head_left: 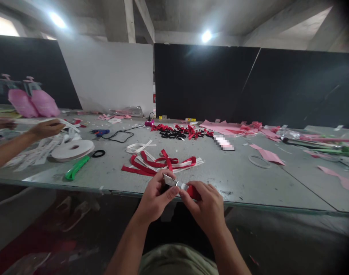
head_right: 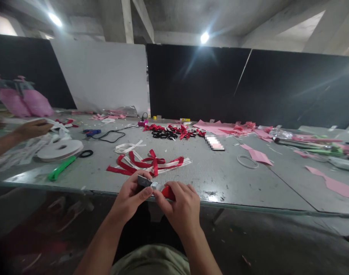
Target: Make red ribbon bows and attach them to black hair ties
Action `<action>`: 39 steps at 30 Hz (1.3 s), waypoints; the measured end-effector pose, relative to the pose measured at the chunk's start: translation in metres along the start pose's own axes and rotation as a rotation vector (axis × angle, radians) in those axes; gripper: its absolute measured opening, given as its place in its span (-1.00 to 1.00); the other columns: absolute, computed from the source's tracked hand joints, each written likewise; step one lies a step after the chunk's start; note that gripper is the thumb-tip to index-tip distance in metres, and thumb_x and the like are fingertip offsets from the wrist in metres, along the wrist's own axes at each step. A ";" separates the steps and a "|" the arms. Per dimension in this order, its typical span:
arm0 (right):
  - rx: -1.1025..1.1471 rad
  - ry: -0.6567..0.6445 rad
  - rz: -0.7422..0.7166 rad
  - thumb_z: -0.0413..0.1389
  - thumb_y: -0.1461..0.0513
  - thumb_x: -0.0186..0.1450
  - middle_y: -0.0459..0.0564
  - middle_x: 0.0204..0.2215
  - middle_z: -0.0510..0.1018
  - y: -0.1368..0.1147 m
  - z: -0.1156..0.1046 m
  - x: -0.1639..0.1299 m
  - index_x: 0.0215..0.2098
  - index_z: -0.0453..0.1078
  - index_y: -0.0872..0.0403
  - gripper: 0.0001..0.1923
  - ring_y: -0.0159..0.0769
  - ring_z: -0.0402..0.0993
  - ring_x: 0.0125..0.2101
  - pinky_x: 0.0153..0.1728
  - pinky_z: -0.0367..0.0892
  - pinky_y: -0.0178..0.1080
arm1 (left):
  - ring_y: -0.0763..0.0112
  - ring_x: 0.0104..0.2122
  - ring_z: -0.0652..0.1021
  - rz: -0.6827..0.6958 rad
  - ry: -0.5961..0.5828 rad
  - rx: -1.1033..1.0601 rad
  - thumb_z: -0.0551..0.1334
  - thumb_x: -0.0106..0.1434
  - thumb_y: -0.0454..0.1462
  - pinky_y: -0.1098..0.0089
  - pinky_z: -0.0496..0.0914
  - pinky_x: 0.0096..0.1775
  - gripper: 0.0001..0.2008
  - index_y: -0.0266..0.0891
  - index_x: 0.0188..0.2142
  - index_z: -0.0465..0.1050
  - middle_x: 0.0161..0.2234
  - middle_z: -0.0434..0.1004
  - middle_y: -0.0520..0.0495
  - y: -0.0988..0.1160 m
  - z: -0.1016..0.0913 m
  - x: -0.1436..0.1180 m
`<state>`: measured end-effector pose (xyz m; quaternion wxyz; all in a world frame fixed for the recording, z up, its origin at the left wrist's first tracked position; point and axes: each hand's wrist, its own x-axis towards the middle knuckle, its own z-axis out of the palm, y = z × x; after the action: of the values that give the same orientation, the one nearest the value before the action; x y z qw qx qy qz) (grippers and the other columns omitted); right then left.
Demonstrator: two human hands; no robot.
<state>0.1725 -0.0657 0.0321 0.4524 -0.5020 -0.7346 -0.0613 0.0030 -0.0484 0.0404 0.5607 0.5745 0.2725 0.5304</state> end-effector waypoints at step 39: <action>-0.006 0.032 0.061 0.15 0.02 0.28 -0.13 -0.55 0.51 0.002 -0.007 0.000 -0.37 0.46 0.06 -0.73 -0.35 0.36 -0.53 -0.39 0.13 -0.29 | 0.61 -0.59 0.20 -0.005 0.249 -0.467 0.38 0.14 -0.23 0.50 0.13 -0.49 -0.82 -0.32 -0.35 0.51 -0.66 0.13 0.14 -0.018 0.024 0.005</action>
<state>0.1785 -0.0682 0.0353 0.4645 -0.5245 -0.7112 -0.0575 0.0318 -0.0481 0.0294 0.6417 0.3590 0.2112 0.6441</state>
